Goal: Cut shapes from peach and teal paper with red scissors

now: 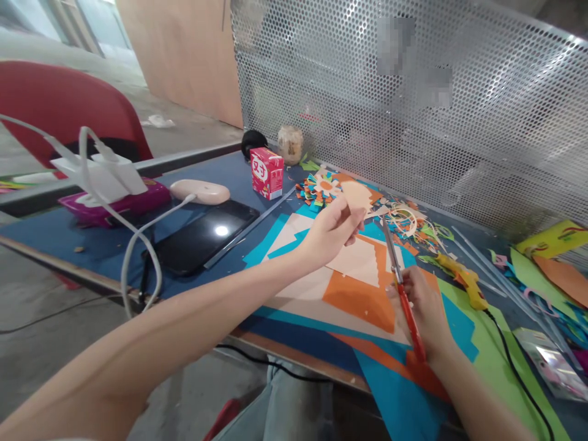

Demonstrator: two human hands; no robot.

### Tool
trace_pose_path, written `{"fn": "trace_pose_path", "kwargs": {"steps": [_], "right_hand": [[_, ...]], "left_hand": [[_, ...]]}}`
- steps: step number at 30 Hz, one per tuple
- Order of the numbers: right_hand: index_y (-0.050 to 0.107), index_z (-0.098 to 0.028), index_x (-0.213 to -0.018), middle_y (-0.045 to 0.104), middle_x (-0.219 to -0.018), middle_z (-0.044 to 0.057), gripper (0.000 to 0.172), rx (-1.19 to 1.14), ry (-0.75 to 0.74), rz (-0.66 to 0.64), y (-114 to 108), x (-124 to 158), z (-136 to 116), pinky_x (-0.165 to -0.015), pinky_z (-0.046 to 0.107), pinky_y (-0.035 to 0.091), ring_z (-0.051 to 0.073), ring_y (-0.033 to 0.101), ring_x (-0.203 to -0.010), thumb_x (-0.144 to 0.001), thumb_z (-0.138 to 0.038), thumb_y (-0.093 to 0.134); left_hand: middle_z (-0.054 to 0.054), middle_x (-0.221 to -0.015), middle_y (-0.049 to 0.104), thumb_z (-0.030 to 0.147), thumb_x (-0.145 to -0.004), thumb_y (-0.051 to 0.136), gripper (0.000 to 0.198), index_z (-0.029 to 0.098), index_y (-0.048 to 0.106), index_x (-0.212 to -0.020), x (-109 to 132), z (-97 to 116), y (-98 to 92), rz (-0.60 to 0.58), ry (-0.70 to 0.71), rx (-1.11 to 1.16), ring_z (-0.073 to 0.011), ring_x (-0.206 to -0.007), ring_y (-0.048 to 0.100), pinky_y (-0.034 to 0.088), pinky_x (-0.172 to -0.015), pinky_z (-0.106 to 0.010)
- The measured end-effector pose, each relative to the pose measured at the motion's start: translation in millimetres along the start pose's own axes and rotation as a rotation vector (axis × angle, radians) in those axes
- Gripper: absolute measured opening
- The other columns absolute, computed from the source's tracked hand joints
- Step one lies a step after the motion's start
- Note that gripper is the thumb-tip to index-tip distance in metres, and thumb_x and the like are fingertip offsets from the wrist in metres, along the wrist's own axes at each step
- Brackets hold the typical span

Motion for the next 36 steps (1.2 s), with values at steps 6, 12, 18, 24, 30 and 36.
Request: {"fn": "trace_pose_path", "kwargs": {"steps": [6,12,18,24,30,36], "right_hand": [[0.039,-0.026,-0.087,0.047,-0.067,-0.004,0.022,-0.159,-0.008,-0.020,0.4,1.3,3.4,-0.048,0.025,0.037,0.015,0.047,-0.053,-0.086,-0.041,0.054],[0.040,-0.026,-0.086,0.050,-0.068,-0.003,0.022,-0.084,-0.052,-0.027,-1.2,1.6,0.6,-0.053,0.029,0.038,0.015,0.046,-0.055,-0.086,-0.042,0.055],[0.040,-0.025,-0.085,0.049,-0.069,-0.004,0.018,-0.072,-0.076,-0.028,-0.2,2.7,-1.8,-0.050,0.026,0.038,0.014,0.046,-0.055,-0.086,-0.037,0.053],[0.041,-0.025,-0.083,0.046,-0.065,-0.005,0.016,-0.101,-0.079,-0.052,-1.3,1.2,-7.6,-0.048,0.025,0.036,0.013,0.044,-0.053,-0.085,-0.035,0.053],[0.040,-0.025,-0.082,0.046,-0.063,-0.005,0.019,-0.129,-0.067,-0.068,-2.0,1.0,-9.3,-0.048,0.025,0.037,0.013,0.043,-0.052,-0.085,-0.038,0.054],[0.040,-0.026,-0.083,0.046,-0.062,-0.006,0.018,-0.135,-0.061,-0.071,0.6,2.4,-4.2,-0.046,0.024,0.035,0.013,0.044,-0.051,-0.086,-0.037,0.054]], "left_hand": [[0.006,-0.060,0.038,0.030,-0.085,0.059,0.025,0.018,0.045,-0.068,4.1,7.7,3.3,-0.072,0.051,-0.067,-0.0032,-0.048,0.037,0.035,-0.044,-0.017],[0.005,-0.060,0.038,0.033,-0.086,0.053,0.026,0.018,0.045,-0.066,10.7,9.3,13.1,-0.177,0.070,-0.177,-0.0052,-0.050,0.037,0.031,-0.046,-0.020],[0.003,-0.061,0.037,0.030,-0.086,0.046,0.029,0.019,0.038,-0.060,14.2,16.3,19.8,-0.224,0.123,-0.330,-0.0079,-0.055,0.036,0.031,-0.051,-0.023],[0.003,-0.060,0.037,0.031,-0.086,0.044,0.029,0.020,0.037,-0.060,15.5,18.7,20.2,-0.229,0.154,-0.400,-0.0091,-0.056,0.037,0.030,-0.052,-0.025],[0.004,-0.059,0.037,0.028,-0.087,0.043,0.030,0.020,0.037,-0.059,15.9,23.4,21.5,-0.234,0.183,-0.407,-0.0092,-0.056,0.036,0.029,-0.053,-0.025],[0.004,-0.059,0.038,0.024,-0.086,0.042,0.027,0.020,0.037,-0.059,15.5,24.9,22.8,-0.244,0.190,-0.411,-0.0087,-0.055,0.037,0.029,-0.053,-0.024]]}}
Point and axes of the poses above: each hand's wrist, its own x-axis away from the middle knuckle, its own y-axis out of the palm, z = x × y, the point moved 9 cm from there along -x, towards the middle knuckle
